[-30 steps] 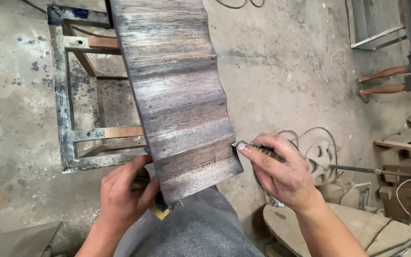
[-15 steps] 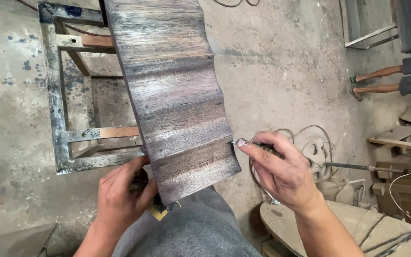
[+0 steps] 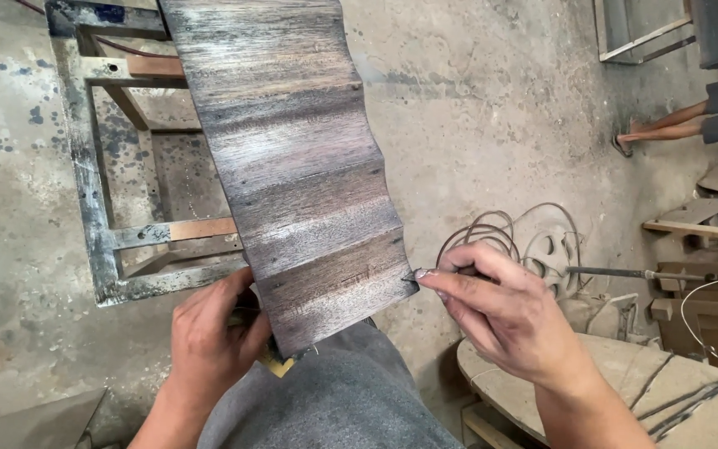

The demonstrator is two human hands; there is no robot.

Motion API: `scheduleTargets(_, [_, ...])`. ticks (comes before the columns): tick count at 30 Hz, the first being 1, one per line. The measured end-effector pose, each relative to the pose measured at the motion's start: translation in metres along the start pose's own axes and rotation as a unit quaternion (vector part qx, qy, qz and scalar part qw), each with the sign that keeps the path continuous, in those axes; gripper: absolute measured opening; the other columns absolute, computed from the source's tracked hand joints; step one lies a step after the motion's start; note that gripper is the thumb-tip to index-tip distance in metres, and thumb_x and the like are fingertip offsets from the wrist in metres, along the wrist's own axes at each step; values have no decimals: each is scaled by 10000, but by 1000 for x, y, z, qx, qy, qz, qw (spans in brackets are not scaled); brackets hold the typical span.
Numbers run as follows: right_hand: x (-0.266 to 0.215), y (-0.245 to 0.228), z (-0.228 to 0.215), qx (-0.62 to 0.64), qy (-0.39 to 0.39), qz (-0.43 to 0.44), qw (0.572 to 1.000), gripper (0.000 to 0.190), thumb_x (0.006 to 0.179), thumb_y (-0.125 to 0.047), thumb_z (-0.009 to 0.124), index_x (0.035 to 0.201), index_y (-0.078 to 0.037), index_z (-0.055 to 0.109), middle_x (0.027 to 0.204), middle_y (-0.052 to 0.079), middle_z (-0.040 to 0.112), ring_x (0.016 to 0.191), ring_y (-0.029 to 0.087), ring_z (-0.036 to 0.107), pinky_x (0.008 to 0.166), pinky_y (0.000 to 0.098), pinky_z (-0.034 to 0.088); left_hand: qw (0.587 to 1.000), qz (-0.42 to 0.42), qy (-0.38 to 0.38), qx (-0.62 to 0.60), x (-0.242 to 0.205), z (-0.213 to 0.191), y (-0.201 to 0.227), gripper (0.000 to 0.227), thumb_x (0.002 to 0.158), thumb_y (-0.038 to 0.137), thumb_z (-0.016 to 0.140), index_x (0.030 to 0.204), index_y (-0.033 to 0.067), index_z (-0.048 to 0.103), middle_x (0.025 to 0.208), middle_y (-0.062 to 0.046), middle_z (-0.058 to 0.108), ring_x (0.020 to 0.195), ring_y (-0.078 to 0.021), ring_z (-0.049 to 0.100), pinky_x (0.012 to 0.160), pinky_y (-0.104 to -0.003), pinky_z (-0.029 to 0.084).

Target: The person applies a dark filler substance to the edges and surface of a wavy wooden board using a small scraper. They spread the filler along the board's contours and then flip the board to work on the other side.

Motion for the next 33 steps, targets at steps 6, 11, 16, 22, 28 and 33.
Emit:
scheduleTargets(6, [4, -10, -5, -34, -9, -27, 999, 275, 974, -24, 631, 1224, -120, 693, 1093, 106, 611, 860, 214, 615, 790, 317, 499, 1000, -2, -4, -5, 1, -1, 1, 320, 845, 100, 737, 1130, -10, 638, 808, -83, 682, 661, -239, 644, 639, -368, 519])
scheduleTargets(11, [13, -24, -18, 12, 10, 8, 1000, 263, 961, -7, 628, 1202, -72, 713, 1131, 144, 619, 755, 138, 626, 711, 236, 494, 1000, 0, 6, -1, 0, 3, -2, 377, 827, 150, 753, 1134, -37, 640, 875, -124, 723, 729, -271, 708, 679, -405, 577])
scheduleTargets(16, [30, -62, 19, -45, 21, -61, 997, 288, 939, -55, 639, 1219, -68, 706, 1183, 183, 590, 804, 179, 654, 750, 271, 576, 999, -16, 2, -32, 10, 0, 6, 290, 920, 236, 695, 1129, 40, 651, 853, -101, 730, 680, -280, 692, 616, -410, 518])
scheduleTargets(22, [44, -82, 52, -74, 33, -93, 992, 370, 980, 16, 635, 1330, -101, 656, 1153, 164, 569, 813, 187, 595, 623, 262, 494, 999, 2, 13, -49, 14, -6, 10, 300, 907, 233, 723, 1144, 64, 649, 922, -36, 763, 701, -207, 718, 582, -361, 527])
scheduleTargets(28, [51, -88, 56, -65, 48, -107, 991, 333, 984, 42, 623, 1299, -60, 667, 1113, 168, 575, 973, 278, 625, 896, 353, 569, 998, 30, 7, -57, 14, -10, 13, 322, 953, 261, 706, 1150, 15, 639, 950, -76, 770, 668, -180, 721, 609, -355, 616])
scheduleTargets(33, [52, -87, 60, -69, 44, -106, 991, 355, 996, 40, 615, 1332, -72, 645, 1118, 158, 564, 978, 276, 615, 890, 356, 558, 998, 21, -6, -54, 16, -11, 12, 318, 975, 309, 674, 1143, 42, 634, 876, -46, 751, 650, -184, 704, 544, -348, 569])
Point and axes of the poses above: each hand's wrist, its own x-axis towards the middle knuckle, its own z-axis out of the palm, y = z × x, the point moved 9 cm from there along x, towards the middle knuckle
